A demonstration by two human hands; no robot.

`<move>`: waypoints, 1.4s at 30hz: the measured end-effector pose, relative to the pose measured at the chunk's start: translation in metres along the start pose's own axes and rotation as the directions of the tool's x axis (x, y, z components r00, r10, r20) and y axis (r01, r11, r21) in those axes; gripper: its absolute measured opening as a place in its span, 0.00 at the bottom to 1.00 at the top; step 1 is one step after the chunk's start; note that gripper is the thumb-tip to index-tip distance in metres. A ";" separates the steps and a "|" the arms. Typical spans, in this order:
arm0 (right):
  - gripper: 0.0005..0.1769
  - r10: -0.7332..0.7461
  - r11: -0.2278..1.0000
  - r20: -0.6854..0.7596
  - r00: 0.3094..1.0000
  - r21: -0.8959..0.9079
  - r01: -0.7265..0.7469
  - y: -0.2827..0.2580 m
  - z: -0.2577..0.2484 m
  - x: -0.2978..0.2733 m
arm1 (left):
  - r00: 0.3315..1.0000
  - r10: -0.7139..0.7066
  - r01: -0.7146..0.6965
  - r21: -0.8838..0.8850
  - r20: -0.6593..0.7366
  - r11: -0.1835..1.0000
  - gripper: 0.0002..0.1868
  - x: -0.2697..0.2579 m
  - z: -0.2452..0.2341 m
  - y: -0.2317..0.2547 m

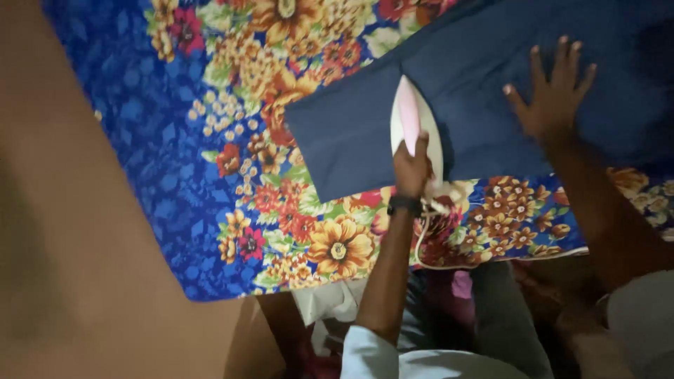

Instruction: Ironing and folding a pair of blue trousers on a bed.

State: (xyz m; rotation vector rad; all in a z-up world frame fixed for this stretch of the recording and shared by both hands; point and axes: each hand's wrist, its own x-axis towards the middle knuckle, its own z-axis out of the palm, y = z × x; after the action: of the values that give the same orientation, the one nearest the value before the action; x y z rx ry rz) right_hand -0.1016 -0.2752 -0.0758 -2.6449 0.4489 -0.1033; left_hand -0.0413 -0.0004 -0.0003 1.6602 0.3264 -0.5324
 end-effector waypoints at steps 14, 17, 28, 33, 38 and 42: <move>0.44 0.037 0.999 -0.007 0.999 -0.008 -0.037 0.047 -0.020 -0.039 | 0.990 -0.094 0.100 -0.055 0.103 0.993 0.21 -0.014 0.091 0.010; 0.44 0.034 0.999 -0.020 0.999 0.012 -0.033 0.062 -0.025 -0.050 | 0.993 -0.038 0.046 -0.066 0.110 0.997 0.23 -0.014 0.092 0.015; 0.34 -0.067 0.996 -0.138 0.988 -0.074 0.057 0.111 -0.032 -0.034 | 0.997 0.008 -0.005 -0.032 0.081 0.999 0.23 0.024 0.098 0.023; 0.37 0.076 0.985 -0.082 0.994 -0.146 -0.087 0.115 -0.050 -0.001 | 0.995 0.097 -0.096 0.027 -0.010 0.995 0.22 0.054 0.101 0.045; 0.21 0.020 0.990 -0.085 0.996 -0.140 -0.032 0.132 -0.068 0.051 | 0.998 0.054 -0.053 -0.061 0.012 0.997 0.25 0.076 0.100 0.030; 0.20 -0.063 0.998 -0.062 0.996 -0.001 0.063 0.151 -0.081 0.064 | 0.997 -0.068 0.067 0.023 0.034 0.997 0.19 0.042 0.109 0.038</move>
State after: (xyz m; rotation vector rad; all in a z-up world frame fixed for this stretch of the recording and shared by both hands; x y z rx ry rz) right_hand -0.0972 -0.4579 -0.0707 -2.6614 0.3857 -0.2051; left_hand -0.0033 -0.1177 0.0002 1.6638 0.3535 -0.6163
